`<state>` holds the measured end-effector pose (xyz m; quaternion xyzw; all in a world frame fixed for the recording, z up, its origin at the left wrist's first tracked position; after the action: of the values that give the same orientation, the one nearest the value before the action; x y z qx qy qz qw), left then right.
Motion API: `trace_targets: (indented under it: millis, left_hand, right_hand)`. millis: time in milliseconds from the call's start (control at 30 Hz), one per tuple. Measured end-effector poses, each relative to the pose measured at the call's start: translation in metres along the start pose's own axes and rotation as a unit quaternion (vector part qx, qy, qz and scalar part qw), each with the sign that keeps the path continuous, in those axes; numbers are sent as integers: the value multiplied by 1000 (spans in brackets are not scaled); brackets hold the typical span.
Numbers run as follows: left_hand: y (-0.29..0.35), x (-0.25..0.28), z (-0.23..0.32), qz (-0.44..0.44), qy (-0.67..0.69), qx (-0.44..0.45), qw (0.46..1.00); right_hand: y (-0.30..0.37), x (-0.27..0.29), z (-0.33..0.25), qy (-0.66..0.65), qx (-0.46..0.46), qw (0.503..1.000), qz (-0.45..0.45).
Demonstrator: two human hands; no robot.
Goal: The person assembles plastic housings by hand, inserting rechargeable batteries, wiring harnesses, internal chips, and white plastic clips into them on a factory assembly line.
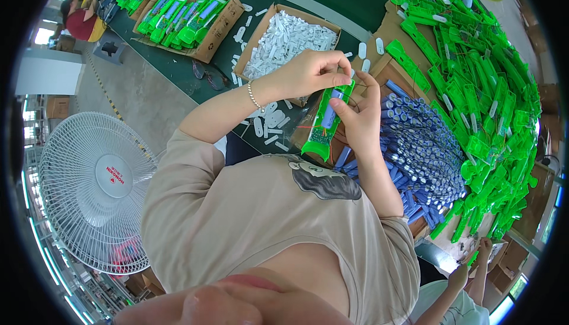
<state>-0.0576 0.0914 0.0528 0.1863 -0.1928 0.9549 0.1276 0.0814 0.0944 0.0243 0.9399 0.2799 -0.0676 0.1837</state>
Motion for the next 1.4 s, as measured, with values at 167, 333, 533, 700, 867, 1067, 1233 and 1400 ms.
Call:
trace_targets:
  millis: [167, 333, 533, 700, 867, 1067, 1233, 1400]
  left_hand:
    - [4, 1, -10, 46, 108, -62, 991]
    - [12, 1, -17, -52, 154, 81, 983]
    - [9, 3, -8, -80, 103, 73, 989]
    - [17, -12, -29, 51, 205, 158, 965]
    - [13, -25, -30, 72, 214, 172, 959]
    - [23, -18, -12, 138, 256, 112, 950]
    - [51, -15, 52, 118, -189, -8, 975]
    - [60, 6, 54, 130, -296, 12, 946]
  right_hand:
    - [-2, 6, 2, -50, -31, 998, -16]
    - [-2, -8, -2, 13, -43, 998, -43]
    - [2, -13, -4, 64, -105, 990, -64]
    - [1, -15, -7, 46, -53, 996, -59]
    - [-7, -2, 5, 72, -40, 996, -29]
    - [-13, 14, -12, -12, -6, 999, 41]
    - [-13, 26, -27, -147, 78, 980, 111]
    - [-11, 0, -14, -91, 64, 991, 76]
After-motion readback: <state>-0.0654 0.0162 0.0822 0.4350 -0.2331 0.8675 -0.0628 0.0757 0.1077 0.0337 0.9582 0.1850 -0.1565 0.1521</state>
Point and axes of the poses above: each hand's wrist, its own y-axis away from the middle knuckle, its own x-axis out of the back of the hand, z = x × y, the point moved 6 cm from there along -y, towards the middle knuckle, and after that the axes turned 15 degrees about -x, right-handed, at the moved point
